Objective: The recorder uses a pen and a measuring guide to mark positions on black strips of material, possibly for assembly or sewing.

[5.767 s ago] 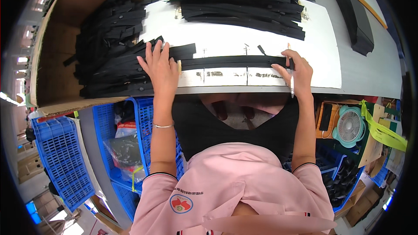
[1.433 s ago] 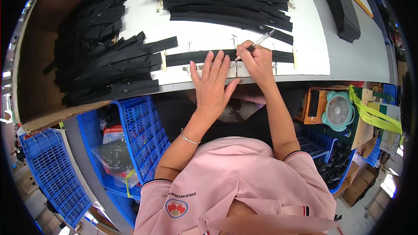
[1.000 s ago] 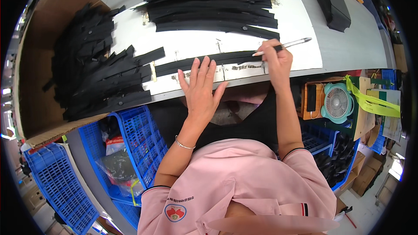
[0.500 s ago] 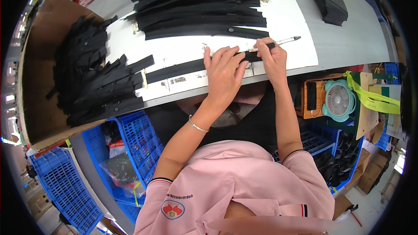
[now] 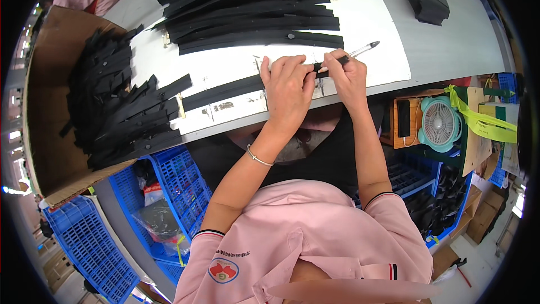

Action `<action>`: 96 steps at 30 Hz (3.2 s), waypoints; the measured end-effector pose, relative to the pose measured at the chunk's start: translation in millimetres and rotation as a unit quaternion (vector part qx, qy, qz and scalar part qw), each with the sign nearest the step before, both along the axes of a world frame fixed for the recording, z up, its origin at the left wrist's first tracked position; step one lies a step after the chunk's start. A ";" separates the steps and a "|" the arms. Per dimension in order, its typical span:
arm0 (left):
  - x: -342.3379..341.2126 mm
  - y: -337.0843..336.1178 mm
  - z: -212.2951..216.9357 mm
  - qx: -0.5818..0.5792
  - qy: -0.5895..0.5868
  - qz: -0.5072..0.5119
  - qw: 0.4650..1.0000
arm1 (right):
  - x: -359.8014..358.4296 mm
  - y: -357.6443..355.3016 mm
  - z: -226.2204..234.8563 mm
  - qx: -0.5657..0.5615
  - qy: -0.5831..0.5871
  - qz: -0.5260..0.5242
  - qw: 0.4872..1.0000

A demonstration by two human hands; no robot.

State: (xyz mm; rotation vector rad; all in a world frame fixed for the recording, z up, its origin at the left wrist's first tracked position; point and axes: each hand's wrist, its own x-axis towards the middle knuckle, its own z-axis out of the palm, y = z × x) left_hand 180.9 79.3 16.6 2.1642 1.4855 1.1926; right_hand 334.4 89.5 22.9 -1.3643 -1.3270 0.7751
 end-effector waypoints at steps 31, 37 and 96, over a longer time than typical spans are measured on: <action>-238.9 7.6 7.0 -0.049 0.184 0.221 0.957 | -31.8 21.0 4.4 0.084 -0.398 -0.019 0.913; -218.9 18.8 21.7 0.044 0.105 0.179 0.977 | -36.0 43.5 -9.4 0.125 -0.386 -0.102 0.908; -185.5 -79.6 -3.9 -0.065 0.111 0.139 0.982 | -176.3 -11.6 28.0 -0.038 0.047 0.168 0.984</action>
